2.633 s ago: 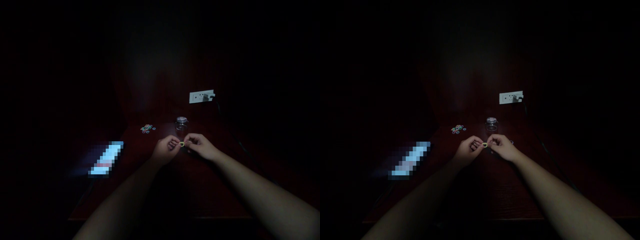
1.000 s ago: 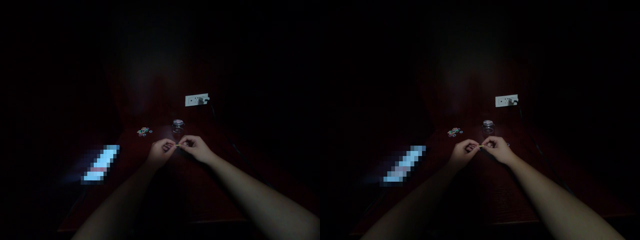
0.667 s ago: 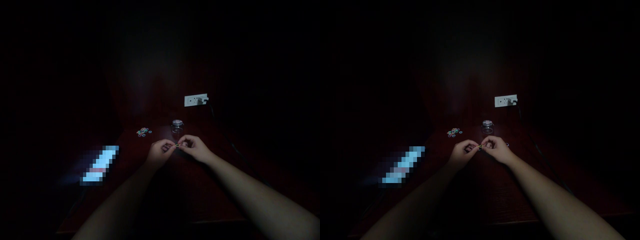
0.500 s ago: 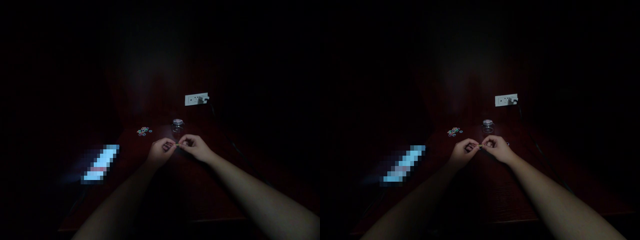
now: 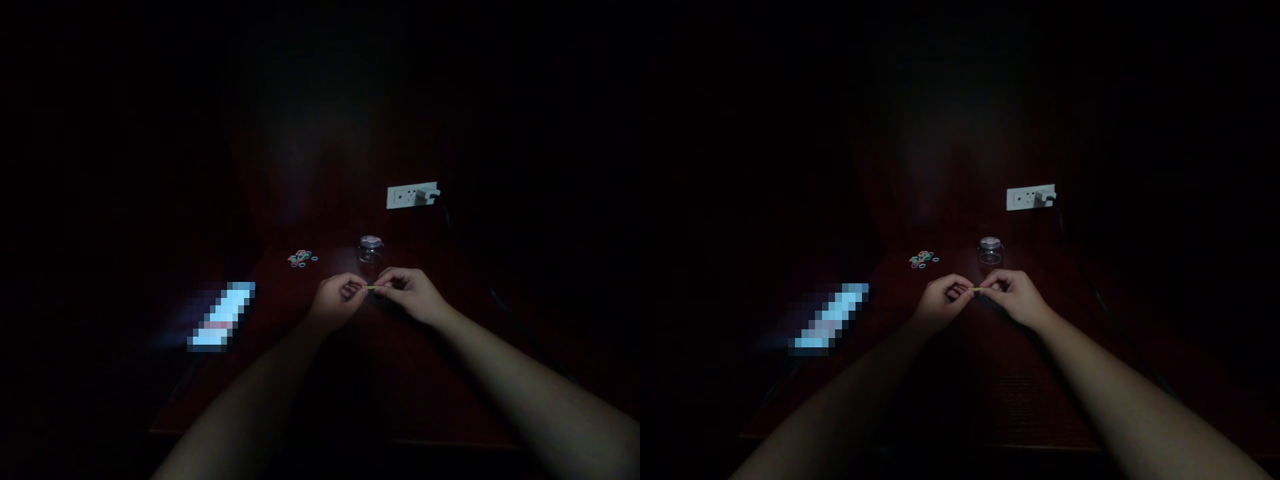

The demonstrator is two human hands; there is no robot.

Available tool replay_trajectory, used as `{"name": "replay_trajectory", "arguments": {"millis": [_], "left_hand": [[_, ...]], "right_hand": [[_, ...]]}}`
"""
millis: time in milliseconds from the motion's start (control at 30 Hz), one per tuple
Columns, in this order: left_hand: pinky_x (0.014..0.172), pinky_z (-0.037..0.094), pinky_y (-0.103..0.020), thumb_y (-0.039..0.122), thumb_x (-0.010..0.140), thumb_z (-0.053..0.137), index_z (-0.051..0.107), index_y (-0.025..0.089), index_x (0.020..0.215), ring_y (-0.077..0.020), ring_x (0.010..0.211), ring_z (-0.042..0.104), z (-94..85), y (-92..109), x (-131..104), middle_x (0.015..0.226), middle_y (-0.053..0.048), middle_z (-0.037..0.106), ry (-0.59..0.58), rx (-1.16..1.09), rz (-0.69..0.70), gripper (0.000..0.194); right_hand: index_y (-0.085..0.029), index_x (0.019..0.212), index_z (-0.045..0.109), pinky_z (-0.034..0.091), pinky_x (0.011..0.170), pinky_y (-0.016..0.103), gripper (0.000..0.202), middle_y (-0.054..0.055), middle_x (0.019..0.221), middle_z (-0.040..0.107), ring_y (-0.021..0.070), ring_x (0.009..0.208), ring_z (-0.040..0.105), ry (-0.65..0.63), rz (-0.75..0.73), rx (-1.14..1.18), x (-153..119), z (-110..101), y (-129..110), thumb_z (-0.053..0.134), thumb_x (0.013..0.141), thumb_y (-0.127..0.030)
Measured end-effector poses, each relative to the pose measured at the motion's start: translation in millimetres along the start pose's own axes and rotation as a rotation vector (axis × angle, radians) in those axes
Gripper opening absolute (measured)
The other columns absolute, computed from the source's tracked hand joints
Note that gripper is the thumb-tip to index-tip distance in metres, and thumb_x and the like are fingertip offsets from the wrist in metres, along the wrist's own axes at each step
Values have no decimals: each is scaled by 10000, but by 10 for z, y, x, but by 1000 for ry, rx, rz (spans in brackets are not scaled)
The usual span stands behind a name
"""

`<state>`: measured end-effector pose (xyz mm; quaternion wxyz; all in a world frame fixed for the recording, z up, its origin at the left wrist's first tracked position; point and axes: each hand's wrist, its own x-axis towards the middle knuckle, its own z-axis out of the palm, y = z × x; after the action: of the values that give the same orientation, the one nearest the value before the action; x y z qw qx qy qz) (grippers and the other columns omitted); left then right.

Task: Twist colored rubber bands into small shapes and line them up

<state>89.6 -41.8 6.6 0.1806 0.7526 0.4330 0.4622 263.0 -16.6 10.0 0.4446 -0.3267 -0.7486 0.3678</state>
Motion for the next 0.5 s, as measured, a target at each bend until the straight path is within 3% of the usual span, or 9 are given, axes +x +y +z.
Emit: {"name": "replay_trajectory", "arguments": {"millis": [233, 500], "left_hand": [[587, 442, -196, 271, 731, 508, 603, 157, 794, -104, 665, 556, 0, -1, 5, 779, -29, 631, 9, -6, 11, 161], [592, 447, -201, 293, 732, 508, 609, 156, 769, -106, 664, 568, -10, 8, 11, 760, -32, 635, 0, -36, 2, 174]], "right_hand": [[-133, 758, 587, 323, 436, 203, 230, -23, 532, 479, 73, 467, 410, -14, 19, 18, -1, 6, 30, 599, 655, -338], [-143, 749, 602, 359, 498, 227, 189, 16, 636, 537, 104, 559, 460, -18, -53, -31, 2, -9, -6, 579, 677, -316]]}}
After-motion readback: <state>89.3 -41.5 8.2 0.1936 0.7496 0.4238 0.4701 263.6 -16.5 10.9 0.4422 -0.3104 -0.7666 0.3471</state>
